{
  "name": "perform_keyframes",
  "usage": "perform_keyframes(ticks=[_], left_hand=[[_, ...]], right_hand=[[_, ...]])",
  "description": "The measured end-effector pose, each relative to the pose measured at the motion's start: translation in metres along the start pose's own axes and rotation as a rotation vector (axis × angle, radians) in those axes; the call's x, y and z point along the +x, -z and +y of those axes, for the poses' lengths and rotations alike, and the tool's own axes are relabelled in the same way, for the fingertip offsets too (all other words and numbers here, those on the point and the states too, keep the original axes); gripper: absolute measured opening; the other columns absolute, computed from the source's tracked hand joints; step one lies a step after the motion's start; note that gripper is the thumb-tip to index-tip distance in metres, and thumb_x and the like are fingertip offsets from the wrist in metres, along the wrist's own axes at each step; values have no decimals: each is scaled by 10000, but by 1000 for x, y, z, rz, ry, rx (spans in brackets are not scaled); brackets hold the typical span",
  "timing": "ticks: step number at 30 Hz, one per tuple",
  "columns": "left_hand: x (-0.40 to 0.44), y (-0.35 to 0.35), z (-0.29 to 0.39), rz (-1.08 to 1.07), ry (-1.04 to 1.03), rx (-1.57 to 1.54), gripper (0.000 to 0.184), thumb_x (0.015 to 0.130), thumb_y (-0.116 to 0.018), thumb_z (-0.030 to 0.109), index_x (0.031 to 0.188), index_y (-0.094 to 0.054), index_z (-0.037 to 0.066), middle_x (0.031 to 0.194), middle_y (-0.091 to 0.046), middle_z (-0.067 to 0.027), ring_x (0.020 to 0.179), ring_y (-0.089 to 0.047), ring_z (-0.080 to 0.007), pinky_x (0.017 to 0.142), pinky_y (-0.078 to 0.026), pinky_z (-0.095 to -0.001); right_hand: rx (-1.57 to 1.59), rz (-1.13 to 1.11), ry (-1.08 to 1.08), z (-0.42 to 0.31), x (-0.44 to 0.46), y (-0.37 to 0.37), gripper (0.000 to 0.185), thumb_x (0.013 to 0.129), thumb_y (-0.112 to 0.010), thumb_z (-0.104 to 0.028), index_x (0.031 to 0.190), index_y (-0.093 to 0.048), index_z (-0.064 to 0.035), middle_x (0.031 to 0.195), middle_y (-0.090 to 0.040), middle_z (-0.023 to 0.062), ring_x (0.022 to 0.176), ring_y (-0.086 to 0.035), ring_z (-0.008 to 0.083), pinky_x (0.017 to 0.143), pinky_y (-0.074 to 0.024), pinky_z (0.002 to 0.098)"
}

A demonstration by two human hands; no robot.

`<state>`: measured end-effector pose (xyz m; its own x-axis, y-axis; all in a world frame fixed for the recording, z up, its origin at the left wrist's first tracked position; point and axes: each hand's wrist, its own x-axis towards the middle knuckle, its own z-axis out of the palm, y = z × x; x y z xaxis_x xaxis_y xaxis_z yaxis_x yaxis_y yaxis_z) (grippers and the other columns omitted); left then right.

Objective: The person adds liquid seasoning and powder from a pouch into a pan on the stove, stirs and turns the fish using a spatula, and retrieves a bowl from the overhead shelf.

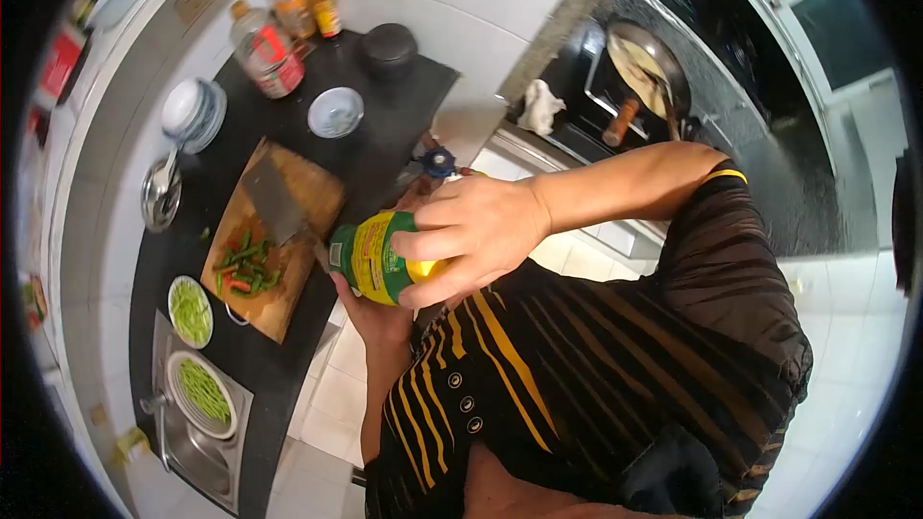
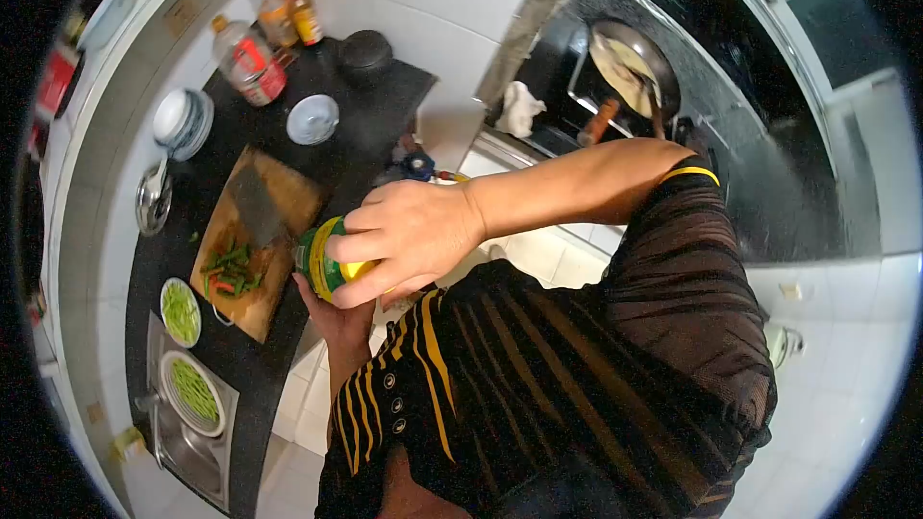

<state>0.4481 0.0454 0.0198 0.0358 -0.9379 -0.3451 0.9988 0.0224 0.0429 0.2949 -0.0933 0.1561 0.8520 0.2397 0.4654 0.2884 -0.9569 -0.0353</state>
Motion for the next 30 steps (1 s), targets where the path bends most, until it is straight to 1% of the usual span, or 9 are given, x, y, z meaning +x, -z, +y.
perform_keyframes(ticks=[7, 9, 11, 15, 20, 23, 25, 27, 30], left_hand=[[20, -5, -116, -24, 115, 183, 601, 858, -480, 452, 1333, -374, 99, 1351, -408, -100, 1246, -387, -269, 1043, -307, -428], [28, -14, -159, 6, 126, 258, 633, 847, -478, 472, 1335, -369, 84, 1343, -421, -104, 1245, -391, -274, 1047, -301, -428], [32, -30, -205, -9, 183, 320, 623, 846, -490, 434, 1334, -367, 66, 1336, -431, -111, 1246, -393, -272, 1054, -290, -420], [65, -47, -285, -58, 259, 437, 582, 855, -504, 385, 1325, -371, 68, 1324, -444, -110, 1241, -403, -253, 1056, -288, -417], [120, -88, -358, -237, 204, 608, 478, 876, -517, 330, 1274, -433, 78, 1281, -489, -105, 1196, -447, -264, 1013, -338, -438], [150, -143, -390, -296, 191, 689, 441, 891, -521, 270, 1276, -415, 83, 1268, -494, -101, 1168, -471, -254, 987, -370, -432], [186, -171, -407, -464, 92, 836, 416, 888, -532, 221, 1261, -416, 79, 1222, -516, -90, 1123, -501, -233, 957, -397, -419], [218, -204, -423, -708, 29, 977, 400, 871, -563, 177, 1230, -434, 59, 1170, -530, -73, 1073, -520, -194, 932, -405, -380], [254, -251, -449, -1073, -89, 1083, 425, 797, -675, 144, 1140, -457, 21, 1053, -564, -51, 963, -550, -145, 826, -443, -278]], right_hand=[[242, 75, -107, -54, -140, 64, 360, 865, -546, -399, 1068, -588, -104, 987, -554, 87, 670, -555, 190, 562, -459, 294], [807, 402, -531, -70, -190, 78, 277, 888, -532, -241, 1061, -587, -32, 962, -589, 108, 786, -598, 208, 687, -488, 299], [1264, 389, -1114, -84, -238, 110, 238, 871, -531, -131, 1049, -585, 18, 982, -621, 67, 911, -566, 129, 812, -455, 281], [1279, 443, -1417, -104, -338, 154, 263, 868, -547, -227, 1008, -606, -14, 950, -612, 32, 928, -553, 121, 825, -434, 255], [881, 389, -1366, -97, -429, 225, 340, 821, -606, -295, 1083, -606, -78, 1067, -603, 66, 1011, -549, 167, 935, -408, 314], [495, 336, -1394, -66, -465, 252, 571, 795, -630, -428, 1217, -528, -58, 1180, -567, 106, 1095, -527, 203, 955, -404, 321], [302, 274, -1372, -38, -471, 259, 492, 864, -593, -289, 1266, -469, -36, 1243, -512, 112, 1159, -470, 183, 979, -365, 294], [399, 202, -1395, -18, -457, 282, 818, 796, -678, -329, 1389, -226, 9, 1323, -410, 188, 1202, -427, 263, 983, -369, 325], [709, 304, -1241, 21, -456, 292, 845, 718, -767, -247, 1360, -275, -1, 1285, -451, 152, 1193, -418, 213, 995, -355, 320]])
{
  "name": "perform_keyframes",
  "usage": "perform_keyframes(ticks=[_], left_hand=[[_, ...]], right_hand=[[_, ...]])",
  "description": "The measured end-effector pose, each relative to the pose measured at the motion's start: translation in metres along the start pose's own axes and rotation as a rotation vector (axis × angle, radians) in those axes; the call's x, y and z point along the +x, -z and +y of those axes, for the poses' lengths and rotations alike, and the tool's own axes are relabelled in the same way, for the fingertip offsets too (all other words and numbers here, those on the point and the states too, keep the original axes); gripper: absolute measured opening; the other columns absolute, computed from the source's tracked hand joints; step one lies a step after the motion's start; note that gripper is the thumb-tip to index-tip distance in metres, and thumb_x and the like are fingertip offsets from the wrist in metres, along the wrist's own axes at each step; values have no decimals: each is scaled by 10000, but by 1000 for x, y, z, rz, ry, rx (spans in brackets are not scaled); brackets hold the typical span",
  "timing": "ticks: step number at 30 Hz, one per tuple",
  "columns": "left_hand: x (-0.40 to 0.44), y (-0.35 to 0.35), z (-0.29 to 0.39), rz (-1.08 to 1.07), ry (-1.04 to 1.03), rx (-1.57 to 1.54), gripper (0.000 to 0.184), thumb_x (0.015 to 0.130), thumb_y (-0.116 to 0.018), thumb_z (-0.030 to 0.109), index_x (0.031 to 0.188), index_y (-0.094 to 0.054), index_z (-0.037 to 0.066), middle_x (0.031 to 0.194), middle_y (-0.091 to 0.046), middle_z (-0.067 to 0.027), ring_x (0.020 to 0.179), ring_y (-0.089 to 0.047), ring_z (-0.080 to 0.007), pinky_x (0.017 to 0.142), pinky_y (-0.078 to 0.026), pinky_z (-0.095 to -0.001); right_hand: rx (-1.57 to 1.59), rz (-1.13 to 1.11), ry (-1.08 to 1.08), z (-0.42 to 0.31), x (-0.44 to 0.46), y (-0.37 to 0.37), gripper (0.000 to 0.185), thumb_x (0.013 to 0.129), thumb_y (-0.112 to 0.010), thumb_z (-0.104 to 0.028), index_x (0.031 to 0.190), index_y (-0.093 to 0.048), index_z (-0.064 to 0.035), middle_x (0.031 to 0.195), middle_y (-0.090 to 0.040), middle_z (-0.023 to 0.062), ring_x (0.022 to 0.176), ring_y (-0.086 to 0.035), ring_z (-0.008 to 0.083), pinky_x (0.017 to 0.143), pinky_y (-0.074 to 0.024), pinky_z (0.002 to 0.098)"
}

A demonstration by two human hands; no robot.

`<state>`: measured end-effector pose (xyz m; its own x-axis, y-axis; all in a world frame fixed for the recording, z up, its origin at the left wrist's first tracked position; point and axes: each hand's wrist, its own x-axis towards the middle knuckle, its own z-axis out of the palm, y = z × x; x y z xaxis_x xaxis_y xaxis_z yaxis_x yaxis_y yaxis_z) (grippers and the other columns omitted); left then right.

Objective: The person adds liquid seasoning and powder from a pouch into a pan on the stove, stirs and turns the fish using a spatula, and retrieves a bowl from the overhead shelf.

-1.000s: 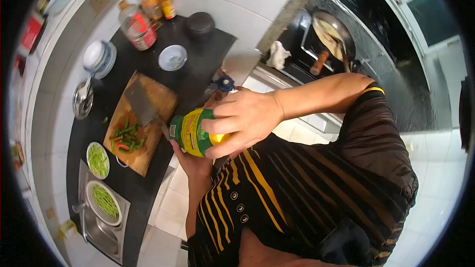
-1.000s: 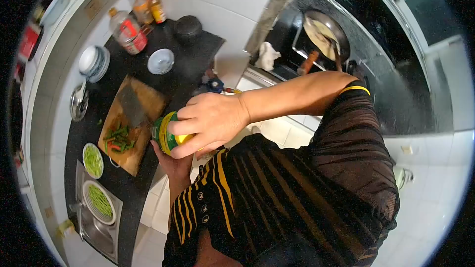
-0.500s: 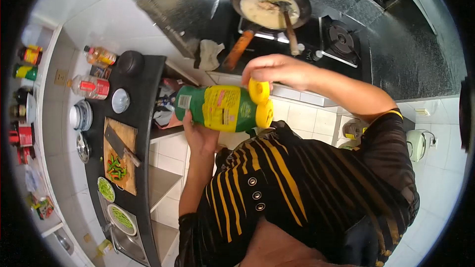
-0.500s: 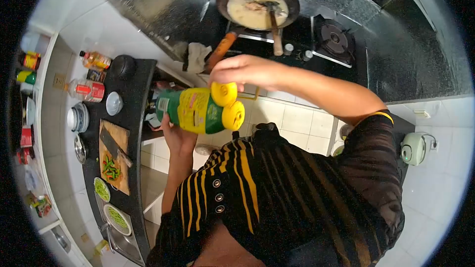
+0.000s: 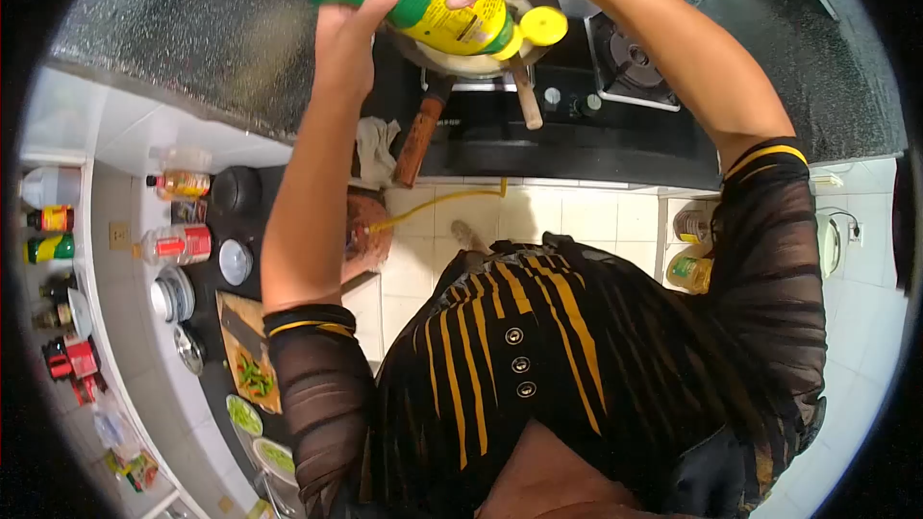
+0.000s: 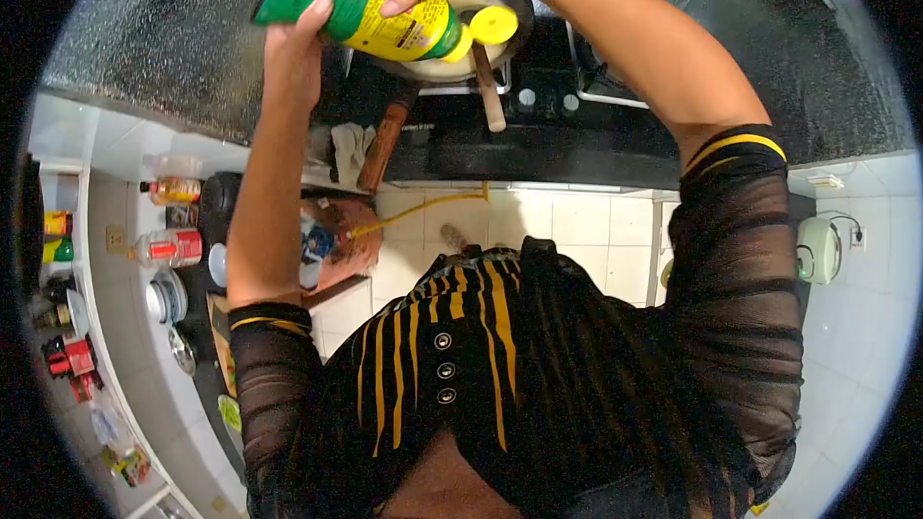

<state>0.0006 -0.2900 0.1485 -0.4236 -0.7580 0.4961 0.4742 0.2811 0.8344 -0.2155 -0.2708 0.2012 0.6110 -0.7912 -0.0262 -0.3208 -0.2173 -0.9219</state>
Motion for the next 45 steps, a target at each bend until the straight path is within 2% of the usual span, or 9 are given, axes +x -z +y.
perform_keyframes(ticks=[3, 4, 7, 9, 12, 18, 26, 37, 45], left_hand=[[51, 22, -13, -147, -20, 191, 392, 822, -641, 135, 1150, -458, 21, 1083, -560, -61, 1001, -536, -157, 905, -400, -312], [58, 9, 0, -143, 66, 60, 589, 814, -649, 81, 1291, -311, 7, 1164, -531, -100, 1072, -518, -197, 924, -418, -322], [75, 8, -13, -266, 121, 168, 619, 766, -689, 34, 1271, -332, 0, 1144, -533, -115, 1063, -516, -184, 904, -431, -323], [76, -3, -21, -290, 18, 195, 619, 718, -746, 77, 1220, -394, -11, 1121, -547, -105, 999, -539, -177, 880, -440, -310], [91, -5, -42, -368, 8, 152, 609, 706, -759, 100, 1200, -420, -11, 1095, -561, -93, 980, -541, -166, 865, -445, -301], [100, -17, -52, -264, 49, 153, 557, 725, -748, 132, 1174, -449, -5, 1067, -573, -92, 963, -547, -160, 843, -454, -292], [97, -36, -54, -128, -64, 665, 507, 750, -733, 157, 1156, -469, 9, 1050, -588, -91, 956, -556, -171, 830, -449, -310], [89, -49, -55, 10, -39, 737, 446, 741, -721, 103, 1122, -502, 23, 1024, -600, -82, 929, -562, -165, 818, -450, -303], [85, -52, -60, 38, -46, 761, 477, 708, -731, 57, 1121, -495, 20, 1021, -605, -87, 929, -563, -164, 820, -450, -306]], right_hand=[[-18, 59, 53, 10, 20, 16, 774, 703, -776, -190, 1317, -337, -16, 1235, -491, 110, 1144, -448, 184, 977, -371, 318], [23, 156, 93, 15, 24, 19, 744, 694, -781, -161, 1295, -365, -22, 1211, -508, 90, 1120, -461, 170, 967, -378, 317], [-78, 342, 204, 28, 21, 26, 738, 682, -782, -121, 1291, -376, -20, 1205, -513, 87, 1115, -469, 170, 964, -382, 320], [-3, 384, 212, 33, 17, 27, 740, 683, -782, -154, 1292, -381, -23, 1218, -504, 97, 1125, -463, 178, 967, -376, 325], [-184, 473, 135, 37, 12, 33, 778, 678, -784, -241, 1302, -371, -25, 1239, -484, 124, 1145, -449, 203, 980, -360, 343], [-215, 482, 183, 56, 10, 56, 750, 688, -772, -226, 1292, -378, -19, 1234, -488, 133, 1147, -450, 218, 981, -359, 347], [-249, 380, 214, 75, 9, 80, 694, 689, -764, -185, 1261, -403, -30, 1221, -498, 136, 1137, -455, 224, 959, -373, 354], [-94, 258, 371, 90, 21, 87, 661, 692, -771, -180, 1243, -432, -43, 1174, -527, 111, 1094, -475, 201, 933, -390, 338], [-232, 279, 389, 93, 20, 88, 705, 679, -784, -151, 1265, -409, -43, 1205, -514, 109, 1116, -460, 205, 952, -376, 338]])
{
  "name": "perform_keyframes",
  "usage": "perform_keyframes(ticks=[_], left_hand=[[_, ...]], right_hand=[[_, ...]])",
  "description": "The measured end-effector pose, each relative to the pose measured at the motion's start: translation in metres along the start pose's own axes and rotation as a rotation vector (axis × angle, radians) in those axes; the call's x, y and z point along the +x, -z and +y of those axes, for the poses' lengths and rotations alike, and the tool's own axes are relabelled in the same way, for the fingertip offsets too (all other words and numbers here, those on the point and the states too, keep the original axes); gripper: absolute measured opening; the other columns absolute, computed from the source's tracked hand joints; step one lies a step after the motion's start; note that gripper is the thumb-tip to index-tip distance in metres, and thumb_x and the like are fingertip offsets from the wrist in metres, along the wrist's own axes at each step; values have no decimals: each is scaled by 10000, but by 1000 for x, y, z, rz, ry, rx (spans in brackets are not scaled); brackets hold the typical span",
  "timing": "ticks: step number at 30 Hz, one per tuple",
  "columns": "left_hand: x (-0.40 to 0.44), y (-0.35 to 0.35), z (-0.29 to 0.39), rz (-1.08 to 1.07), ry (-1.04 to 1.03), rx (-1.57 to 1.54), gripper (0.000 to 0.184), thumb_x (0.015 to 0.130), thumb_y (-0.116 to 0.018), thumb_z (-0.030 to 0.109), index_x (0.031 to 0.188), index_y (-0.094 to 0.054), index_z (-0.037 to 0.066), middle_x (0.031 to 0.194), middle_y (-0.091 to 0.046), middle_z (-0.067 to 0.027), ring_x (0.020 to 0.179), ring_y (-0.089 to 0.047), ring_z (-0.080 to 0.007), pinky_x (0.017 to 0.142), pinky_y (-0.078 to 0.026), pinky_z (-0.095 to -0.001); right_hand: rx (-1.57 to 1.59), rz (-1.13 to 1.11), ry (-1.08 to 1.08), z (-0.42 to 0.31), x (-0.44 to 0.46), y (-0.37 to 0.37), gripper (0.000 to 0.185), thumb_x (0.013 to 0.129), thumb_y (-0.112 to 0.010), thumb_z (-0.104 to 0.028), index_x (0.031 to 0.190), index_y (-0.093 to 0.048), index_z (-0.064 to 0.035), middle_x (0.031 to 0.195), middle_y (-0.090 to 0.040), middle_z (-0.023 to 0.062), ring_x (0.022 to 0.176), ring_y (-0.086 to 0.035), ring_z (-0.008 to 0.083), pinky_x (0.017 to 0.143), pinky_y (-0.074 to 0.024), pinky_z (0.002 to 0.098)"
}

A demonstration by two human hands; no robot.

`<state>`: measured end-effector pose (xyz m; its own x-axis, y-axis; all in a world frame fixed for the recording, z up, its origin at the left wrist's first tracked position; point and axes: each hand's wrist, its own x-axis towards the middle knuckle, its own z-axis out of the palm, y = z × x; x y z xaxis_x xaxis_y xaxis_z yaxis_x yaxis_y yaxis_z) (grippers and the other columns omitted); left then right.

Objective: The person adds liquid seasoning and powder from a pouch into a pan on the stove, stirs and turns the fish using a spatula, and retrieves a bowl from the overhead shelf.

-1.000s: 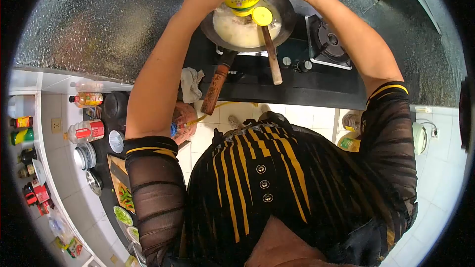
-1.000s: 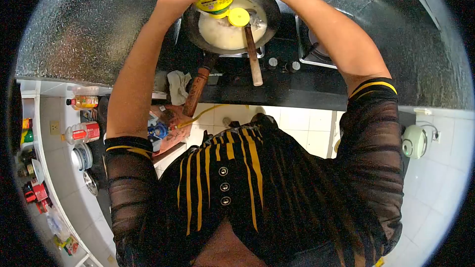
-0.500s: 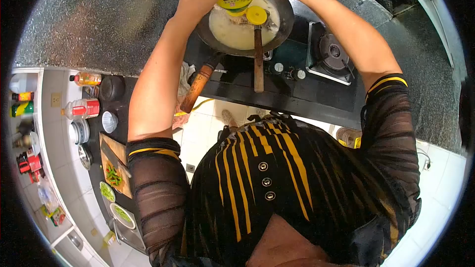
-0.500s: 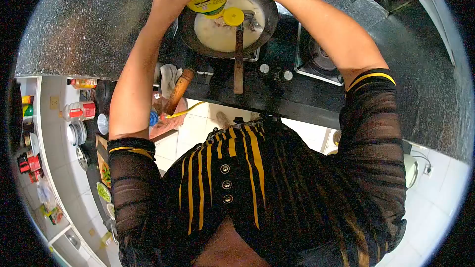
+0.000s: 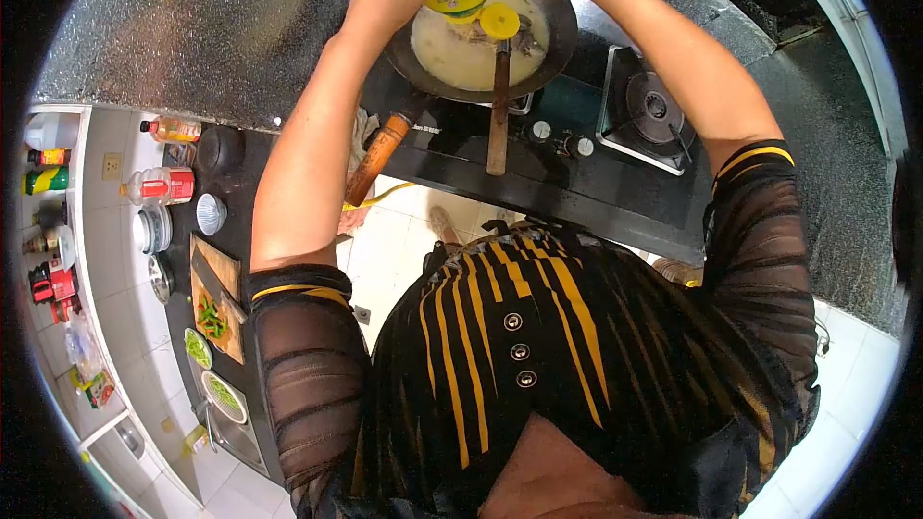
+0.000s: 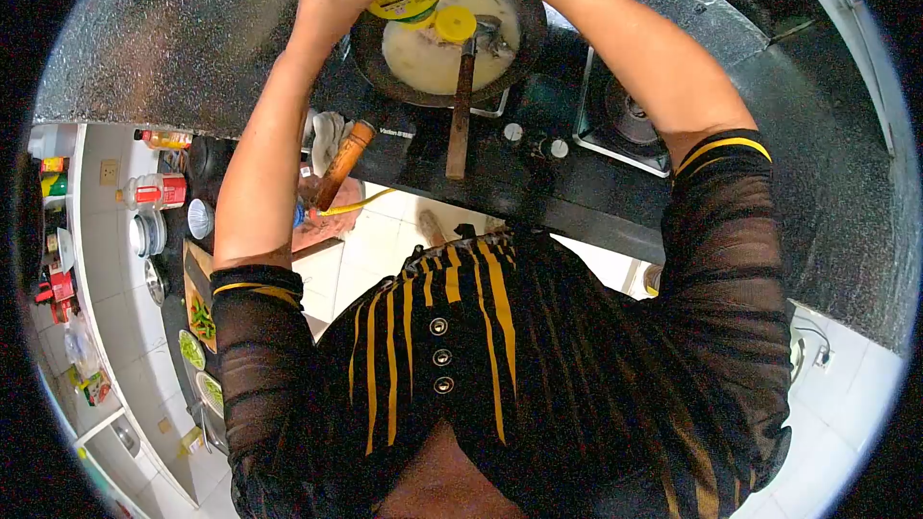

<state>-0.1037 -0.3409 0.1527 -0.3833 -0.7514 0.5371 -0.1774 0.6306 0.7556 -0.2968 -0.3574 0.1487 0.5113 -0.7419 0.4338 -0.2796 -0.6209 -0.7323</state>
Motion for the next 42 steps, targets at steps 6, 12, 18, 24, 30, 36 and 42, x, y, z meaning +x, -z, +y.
perform_keyframes(ticks=[6, 12, 18, 24, 30, 36, 42], left_hand=[[-2, -1, -6, 11, 42, -29, 484, 695, -737, 51, 1115, -498, 22, 1023, -608, -88, 927, -567, -169, 814, -454, -311], [-8, -2, -2, 75, 77, 105, 437, 708, -734, 76, 1083, -517, 21, 990, -620, -104, 905, -581, -181, 800, -459, -311], [-9, -1, -4, 105, 58, 142, 435, 716, -735, 110, 1084, -520, 22, 991, -621, -112, 899, -584, -184, 802, -458, -306], [-9, -1, -2, 109, 67, 64, 468, 700, -748, 119, 1094, -515, 21, 1008, -617, -110, 916, -581, -186, 808, -457, -313], [-11, -2, -11, 80, 133, 115, 508, 681, -760, 105, 1111, -501, 25, 1012, -616, -98, 928, -575, -180, 814, -453, -313], [-15, -6, -13, 91, 134, 69, 474, 697, -746, 97, 1099, -507, 26, 1009, -616, -100, 929, -574, -178, 818, -450, -311], [-14, -7, -15, 121, 125, 121, 434, 708, -740, 102, 1075, -524, 17, 992, -627, -104, 909, -584, -175, 806, -455, -315]], right_hand=[[55, 37, 13, 0, -3, -7, 689, 690, -784, -176, 1253, -411, -36, 1200, -518, 118, 1108, -464, 204, 944, -382, 338], [31, 64, 15, -3, -4, -11, 635, 715, -770, -225, 1217, -437, -21, 1148, -551, 118, 1052, -495, 194, 915, -398, 336], [77, 73, 73, 8, 0, -12, 620, 719, -766, -223, 1208, -443, -22, 1143, -553, 114, 1046, -498, 190, 912, -398, 326], [51, 32, -7, 31, 3, -12, 623, 687, -768, -139, 1206, -444, -19, 1138, -554, 111, 1050, -496, 185, 916, -400, 325], [47, -41, 33, 28, 4, -12, 601, 702, -752, -124, 1208, -447, -19, 1156, -539, 114, 1066, -493, 190, 914, -405, 326], [130, -7, 80, 19, -2, -20, 556, 747, -741, -170, 1202, -459, -21, 1155, -537, 107, 1074, -491, 188, 920, -400, 334], [137, 24, 63, 20, -4, -21, 523, 761, -731, -179, 1186, -468, -23, 1149, -541, 103, 1072, -492, 184, 916, -400, 334]])
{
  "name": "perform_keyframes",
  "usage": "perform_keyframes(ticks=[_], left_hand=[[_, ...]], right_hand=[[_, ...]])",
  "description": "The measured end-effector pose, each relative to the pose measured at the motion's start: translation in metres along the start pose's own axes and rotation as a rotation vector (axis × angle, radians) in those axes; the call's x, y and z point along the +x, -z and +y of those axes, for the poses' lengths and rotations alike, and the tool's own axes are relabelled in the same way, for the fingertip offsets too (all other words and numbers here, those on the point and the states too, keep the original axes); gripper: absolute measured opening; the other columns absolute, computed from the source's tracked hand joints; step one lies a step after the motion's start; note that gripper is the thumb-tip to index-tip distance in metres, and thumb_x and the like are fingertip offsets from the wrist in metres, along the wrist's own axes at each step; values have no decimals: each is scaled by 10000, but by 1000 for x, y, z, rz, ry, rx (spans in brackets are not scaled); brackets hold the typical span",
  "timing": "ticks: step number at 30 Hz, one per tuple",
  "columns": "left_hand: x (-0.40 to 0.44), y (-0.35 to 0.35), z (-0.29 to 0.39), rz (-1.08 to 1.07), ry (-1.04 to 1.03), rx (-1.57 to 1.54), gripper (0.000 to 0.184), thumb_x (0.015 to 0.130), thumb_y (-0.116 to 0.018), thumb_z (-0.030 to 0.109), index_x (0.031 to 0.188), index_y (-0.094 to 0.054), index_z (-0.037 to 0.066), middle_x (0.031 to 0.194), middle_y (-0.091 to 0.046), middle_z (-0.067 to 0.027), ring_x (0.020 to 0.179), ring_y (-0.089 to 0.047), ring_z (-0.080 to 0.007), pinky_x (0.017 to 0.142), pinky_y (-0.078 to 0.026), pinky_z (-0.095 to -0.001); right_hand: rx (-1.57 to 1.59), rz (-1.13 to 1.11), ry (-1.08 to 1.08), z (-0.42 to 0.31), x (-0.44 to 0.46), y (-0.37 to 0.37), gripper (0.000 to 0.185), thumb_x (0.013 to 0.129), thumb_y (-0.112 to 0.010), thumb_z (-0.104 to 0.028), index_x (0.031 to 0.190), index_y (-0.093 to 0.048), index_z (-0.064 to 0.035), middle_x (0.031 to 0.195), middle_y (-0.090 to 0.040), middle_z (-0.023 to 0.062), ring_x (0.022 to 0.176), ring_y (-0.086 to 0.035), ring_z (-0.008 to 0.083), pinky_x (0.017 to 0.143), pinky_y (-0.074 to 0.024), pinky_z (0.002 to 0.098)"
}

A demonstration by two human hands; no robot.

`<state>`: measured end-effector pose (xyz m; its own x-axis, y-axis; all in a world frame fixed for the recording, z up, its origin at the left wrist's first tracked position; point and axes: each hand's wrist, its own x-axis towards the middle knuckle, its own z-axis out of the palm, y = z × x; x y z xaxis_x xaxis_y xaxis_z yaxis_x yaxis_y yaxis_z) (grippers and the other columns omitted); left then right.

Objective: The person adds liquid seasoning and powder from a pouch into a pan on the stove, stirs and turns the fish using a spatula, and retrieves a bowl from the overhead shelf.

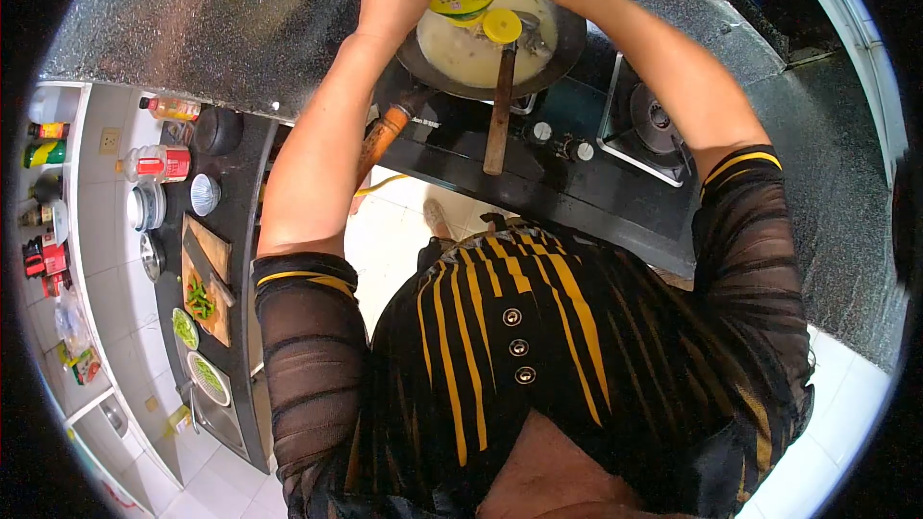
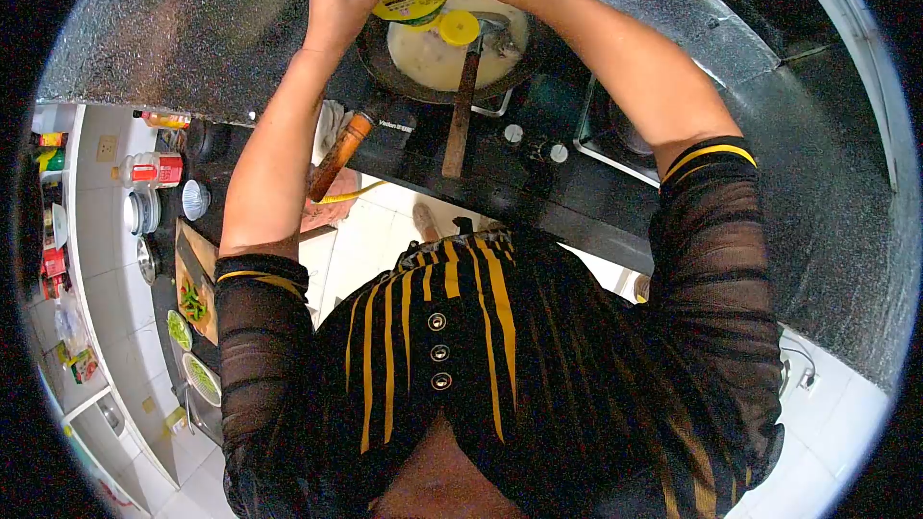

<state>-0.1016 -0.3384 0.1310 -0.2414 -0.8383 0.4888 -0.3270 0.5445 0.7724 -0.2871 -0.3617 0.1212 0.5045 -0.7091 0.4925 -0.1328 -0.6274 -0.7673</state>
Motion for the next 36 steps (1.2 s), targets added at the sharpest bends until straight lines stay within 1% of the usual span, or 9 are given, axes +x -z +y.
perform_keyframes(ticks=[6, 9, 12, 14, 18, 22, 27, 30, 36], left_hand=[[1, 2, -2, 1, -26, -39, 414, 702, -746, 113, 1047, -541, 13, 977, -634, -106, 901, -592, -182, 799, -458, -321], [3, 3, 0, 5, -38, 67, 452, 693, -755, 124, 1069, -528, 14, 994, -625, -104, 915, -587, -180, 808, -456, -320], [7, 4, -3, -27, 0, -48, 508, 693, -761, 132, 1114, -499, 17, 1031, -606, -96, 951, -570, -180, 830, -448, -317], [9, 4, -2, -77, 62, -238, 554, 700, -758, 130, 1156, -464, 21, 1071, -581, -89, 986, -552, -185, 853, -437, -316], [10, -1, -4, -78, 65, -333, 555, 713, -745, 118, 1171, -448, 18, 1078, -573, -83, 992, -546, -185, 859, -433, -317], [9, -4, -9, -70, 20, -420, 537, 727, -723, 87, 1178, -441, 21, 1077, -570, -77, 985, -545, -176, 856, -433, -315], [5, -5, -7, -62, 54, -419, 512, 740, -707, 63, 1177, -443, 19, 1073, -570, -70, 983, -543, -167, 854, -432, -312], [5, -7, -8, -43, 9, -445, 498, 748, -700, 57, 1175, -446, 19, 1072, -572, -68, 980, -545, -165, 848, -435, -308], [2, -8, -8, 22, 59, -392, 477, 754, -696, 52, 1165, -455, 23, 1056, -579, -62, 961, -550, -161, 839, -439, -300]], right_hand=[[33, -14, -23, 4, 1, 1, 533, 769, -719, -148, 1212, -449, -24, 1162, -532, 92, 1082, -479, 173, 918, -394, 321], [95, -74, 27, 1, 6, 2, 598, 764, -720, -119, 1266, -407, -32, 1190, -514, 78, 1104, -464, 171, 931, -386, 313], [337, -140, -15, 3, 10, 7, 691, 747, -732, -104, 1319, -349, -43, 1234, -483, 69, 1129, -448, 172, 948, -378, 314], [365, -175, -68, 7, 13, 10, 728, 736, -738, -92, 1334, -324, -49, 1245, -474, 70, 1138, -443, 172, 952, -378, 316], [310, -195, -209, 16, 9, 9, 786, 727, -742, -79, 1361, -278, -57, 1276, -448, 80, 1163, -429, 179, 954, -385, 326], [313, -118, -151, 14, 3, -2, 776, 731, -739, -82, 1358, -282, -58, 1266, -459, 91, 1168, -431, 188, 950, -390, 330], [70, -22, -147, 7, -3, -4, 722, 758, -731, -171, 1332, -312, -45, 1231, -488, 112, 1142, -456, 195, 930, -401, 338], [99, 20, -131, 17, -2, -6, 671, 767, -725, -205, 1299, -352, -39, 1202, -509, 108, 1116, -470, 189, 916, -405, 335], [46, 71, -116, 8, -2, -9, 572, 784, -708, -195, 1248, -412, -40, 1141, -548, 97, 1060, -503, 177, 890, -417, 325]])
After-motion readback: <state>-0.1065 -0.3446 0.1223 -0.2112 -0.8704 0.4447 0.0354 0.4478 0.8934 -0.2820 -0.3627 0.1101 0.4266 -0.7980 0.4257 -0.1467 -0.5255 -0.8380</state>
